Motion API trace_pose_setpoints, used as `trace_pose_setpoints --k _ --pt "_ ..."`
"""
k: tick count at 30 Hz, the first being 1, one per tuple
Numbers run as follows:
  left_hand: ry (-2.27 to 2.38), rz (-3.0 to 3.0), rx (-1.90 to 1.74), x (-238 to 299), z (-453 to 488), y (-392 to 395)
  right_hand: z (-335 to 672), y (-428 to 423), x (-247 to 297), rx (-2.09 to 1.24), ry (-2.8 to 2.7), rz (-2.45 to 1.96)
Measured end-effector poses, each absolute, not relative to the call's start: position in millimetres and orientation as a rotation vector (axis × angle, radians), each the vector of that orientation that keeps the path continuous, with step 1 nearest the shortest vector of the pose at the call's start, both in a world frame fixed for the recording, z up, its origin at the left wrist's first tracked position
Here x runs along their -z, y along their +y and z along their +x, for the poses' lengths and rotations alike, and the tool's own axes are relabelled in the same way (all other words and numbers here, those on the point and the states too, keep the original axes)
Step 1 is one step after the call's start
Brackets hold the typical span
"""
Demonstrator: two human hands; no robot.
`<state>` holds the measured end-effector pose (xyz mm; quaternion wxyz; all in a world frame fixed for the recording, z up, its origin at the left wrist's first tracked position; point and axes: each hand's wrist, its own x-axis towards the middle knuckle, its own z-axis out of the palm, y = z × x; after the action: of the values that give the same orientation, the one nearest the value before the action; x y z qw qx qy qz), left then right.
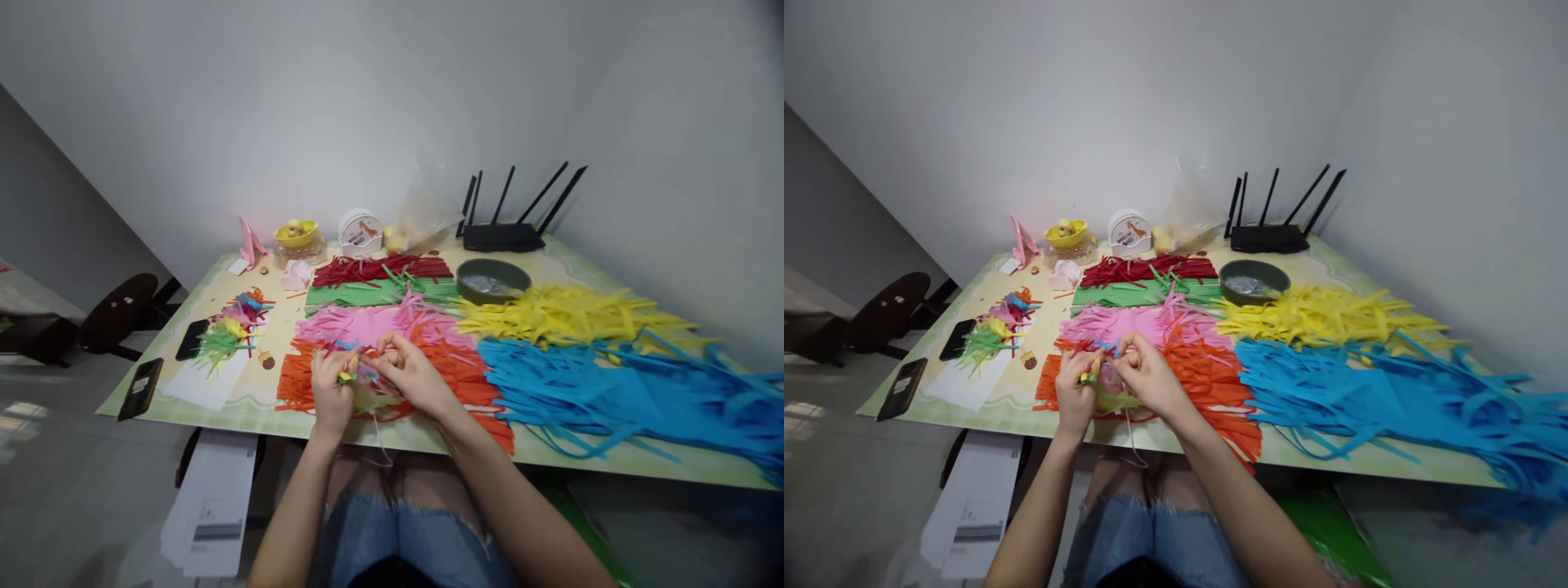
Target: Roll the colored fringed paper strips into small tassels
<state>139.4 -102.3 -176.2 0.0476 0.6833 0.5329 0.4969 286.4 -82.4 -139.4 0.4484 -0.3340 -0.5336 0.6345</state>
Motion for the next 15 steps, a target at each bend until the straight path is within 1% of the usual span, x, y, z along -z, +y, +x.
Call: trace_pose_setpoints --k 6,15 --pt "1.594 2.018 -1.58 173.5 139.6 -101.7 287.7 -83.3 138.0 -1.553 -1.34 -0.841" --pt "1.663 2.114 -1.502 173.6 138.1 -105.6 286.0 -83.3 140.7 -1.576 -1.324 -0.81"
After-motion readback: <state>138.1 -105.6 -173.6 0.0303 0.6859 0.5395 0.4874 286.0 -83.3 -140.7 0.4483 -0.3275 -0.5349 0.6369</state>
